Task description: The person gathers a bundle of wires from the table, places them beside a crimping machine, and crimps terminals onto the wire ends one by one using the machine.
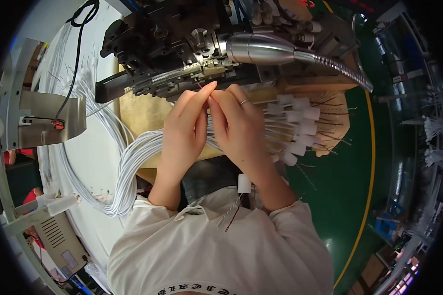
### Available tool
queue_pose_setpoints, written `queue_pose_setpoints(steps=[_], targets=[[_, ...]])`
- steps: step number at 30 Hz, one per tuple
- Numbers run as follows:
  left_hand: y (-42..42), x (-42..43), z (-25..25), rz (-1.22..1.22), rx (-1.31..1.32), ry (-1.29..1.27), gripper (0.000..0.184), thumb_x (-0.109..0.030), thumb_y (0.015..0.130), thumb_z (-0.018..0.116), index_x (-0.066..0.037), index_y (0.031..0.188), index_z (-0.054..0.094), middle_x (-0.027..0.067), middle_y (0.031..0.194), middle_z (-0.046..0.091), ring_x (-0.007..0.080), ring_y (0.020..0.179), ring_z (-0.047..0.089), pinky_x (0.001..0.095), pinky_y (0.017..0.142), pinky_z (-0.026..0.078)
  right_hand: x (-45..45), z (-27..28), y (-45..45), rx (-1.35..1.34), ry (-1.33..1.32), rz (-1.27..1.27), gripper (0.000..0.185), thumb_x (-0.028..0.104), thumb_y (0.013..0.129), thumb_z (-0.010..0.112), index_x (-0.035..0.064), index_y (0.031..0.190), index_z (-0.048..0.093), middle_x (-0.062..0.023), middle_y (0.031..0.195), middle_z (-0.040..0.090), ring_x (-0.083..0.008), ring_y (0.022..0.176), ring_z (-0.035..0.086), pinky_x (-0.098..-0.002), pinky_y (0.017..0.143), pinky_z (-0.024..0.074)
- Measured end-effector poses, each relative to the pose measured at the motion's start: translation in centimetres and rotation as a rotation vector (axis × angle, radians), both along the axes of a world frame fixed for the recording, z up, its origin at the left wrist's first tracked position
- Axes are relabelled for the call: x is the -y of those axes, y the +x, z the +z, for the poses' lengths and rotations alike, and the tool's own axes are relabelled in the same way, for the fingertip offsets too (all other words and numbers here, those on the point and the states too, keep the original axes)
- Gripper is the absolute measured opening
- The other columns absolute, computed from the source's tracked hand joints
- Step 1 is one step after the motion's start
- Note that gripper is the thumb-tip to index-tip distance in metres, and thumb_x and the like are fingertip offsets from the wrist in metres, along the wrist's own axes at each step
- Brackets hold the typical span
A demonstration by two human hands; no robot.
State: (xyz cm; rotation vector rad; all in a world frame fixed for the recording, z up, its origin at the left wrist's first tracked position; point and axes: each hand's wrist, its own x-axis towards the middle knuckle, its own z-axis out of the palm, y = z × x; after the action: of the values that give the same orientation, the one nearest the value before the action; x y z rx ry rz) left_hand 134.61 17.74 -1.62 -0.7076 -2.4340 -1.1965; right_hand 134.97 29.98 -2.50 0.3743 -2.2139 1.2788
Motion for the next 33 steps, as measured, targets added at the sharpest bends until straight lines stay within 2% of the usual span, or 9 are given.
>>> queue_pose_setpoints(steps=[1, 2, 5, 6, 10, 13, 16, 28, 33], targets=[[-0.1, -0.2, -0.2, -0.012, 0.031, 0.045, 0.043, 0.009, 0.076, 0.052, 0.003, 0.118, 0.049, 0.0146, 0.082, 0.054, 0.0266, 0.070, 0.054, 0.0335, 0.061, 0.045, 0.0, -0.1, -0.2, -0.010, -0.018, -0.008, 0.005, 0.000, 0.081, 0.058, 0.0017, 0.085, 0.055, -0.0074, 0.068, 0.048, -0.0192, 0.049, 0.047, -0.0289, 0.045, 0.0362], [-0.1, -0.9, -0.8, 0.066, 0.038, 0.216, 0.038, 0.007, 0.080, 0.053, 0.001, 0.118, 0.049, 0.0124, 0.079, 0.054, 0.0215, 0.063, 0.053, 0.0296, 0.055, 0.043, 0.1, -0.2, -0.4, -0.020, -0.035, -0.016, 0.004, 0.000, 0.081, 0.058, 0.0015, 0.084, 0.055, -0.0072, 0.067, 0.048, -0.0185, 0.049, 0.047, -0.0286, 0.045, 0.0361], [0.5, -1.3, -1.6, 0.159, 0.243, 0.502, 0.030, 0.003, 0.083, 0.056, 0.000, 0.112, 0.054, 0.0074, 0.077, 0.055, 0.0094, 0.061, 0.050, 0.0221, 0.056, 0.042, -0.1, -0.2, -0.9, -0.011, -0.048, -0.081, 0.003, 0.001, 0.083, 0.057, 0.0020, 0.082, 0.054, -0.0058, 0.064, 0.047, -0.0157, 0.049, 0.046, -0.0270, 0.044, 0.0352], [0.5, -1.4, -2.4, 0.187, 0.229, 0.536, 0.018, 0.002, 0.083, 0.057, 0.002, 0.101, 0.057, 0.0066, 0.073, 0.055, 0.0092, 0.060, 0.050, 0.0213, 0.055, 0.041, 0.0, -0.3, -1.1, -0.004, -0.056, -0.105, 0.003, 0.002, 0.083, 0.057, 0.0024, 0.082, 0.054, -0.0056, 0.063, 0.047, -0.0154, 0.048, 0.046, -0.0268, 0.044, 0.0351], [0.1, -0.8, -4.6, 0.043, 0.163, 0.411, 0.005, 0.002, 0.081, 0.059, 0.002, 0.085, 0.058, 0.0073, 0.068, 0.054, 0.0127, 0.058, 0.050, 0.0225, 0.052, 0.039, 0.2, -0.9, -2.0, 0.020, -0.113, -0.156, 0.005, 0.004, 0.084, 0.057, 0.0037, 0.079, 0.055, -0.0037, 0.060, 0.049, -0.0117, 0.048, 0.046, -0.0255, 0.045, 0.0353], [-0.6, -0.6, -5.3, -0.039, 0.061, 0.390, 0.008, 0.000, 0.078, 0.062, 0.000, 0.085, 0.058, 0.0094, 0.070, 0.056, 0.0198, 0.053, 0.050, 0.0280, 0.048, 0.039, 0.4, -0.9, -2.0, 0.127, -0.168, -0.189, 0.008, 0.006, 0.084, 0.057, 0.0038, 0.078, 0.056, -0.0025, 0.059, 0.050, -0.0090, 0.049, 0.046, -0.0239, 0.045, 0.0354], [-0.5, -0.4, -5.4, -0.041, 0.178, 0.447, 0.007, -0.001, 0.078, 0.061, 0.000, 0.084, 0.058, 0.0096, 0.070, 0.056, 0.0211, 0.054, 0.050, 0.0295, 0.050, 0.040, 0.6, -0.7, -2.0, 0.172, -0.177, -0.187, 0.009, 0.008, 0.084, 0.058, 0.0037, 0.077, 0.056, -0.0013, 0.057, 0.051, -0.0075, 0.049, 0.045, -0.0230, 0.046, 0.0354], [-0.6, -0.4, -5.8, -0.041, 0.151, 0.479, 0.004, -0.003, 0.080, 0.061, -0.001, 0.082, 0.057, 0.0079, 0.067, 0.053, 0.0206, 0.054, 0.049, 0.0298, 0.049, 0.038, 0.5, -0.7, -2.3, 0.316, -0.303, -0.110, 0.009, 0.009, 0.085, 0.058, 0.0029, 0.080, 0.059, 0.0007, 0.063, 0.054, -0.0047, 0.053, 0.043, -0.0202, 0.047, 0.0322], [-0.6, -0.4, -5.9, -0.037, 0.152, 0.492, 0.005, -0.003, 0.079, 0.061, -0.001, 0.082, 0.057, 0.0080, 0.067, 0.053, 0.0206, 0.054, 0.049, 0.0298, 0.049, 0.038, 0.2, -1.4, -2.5, 0.271, -0.316, -0.071, 0.009, 0.009, 0.086, 0.057, 0.0031, 0.080, 0.058, 0.0008, 0.064, 0.054, -0.0049, 0.055, 0.043, -0.0202, 0.049, 0.0324]])
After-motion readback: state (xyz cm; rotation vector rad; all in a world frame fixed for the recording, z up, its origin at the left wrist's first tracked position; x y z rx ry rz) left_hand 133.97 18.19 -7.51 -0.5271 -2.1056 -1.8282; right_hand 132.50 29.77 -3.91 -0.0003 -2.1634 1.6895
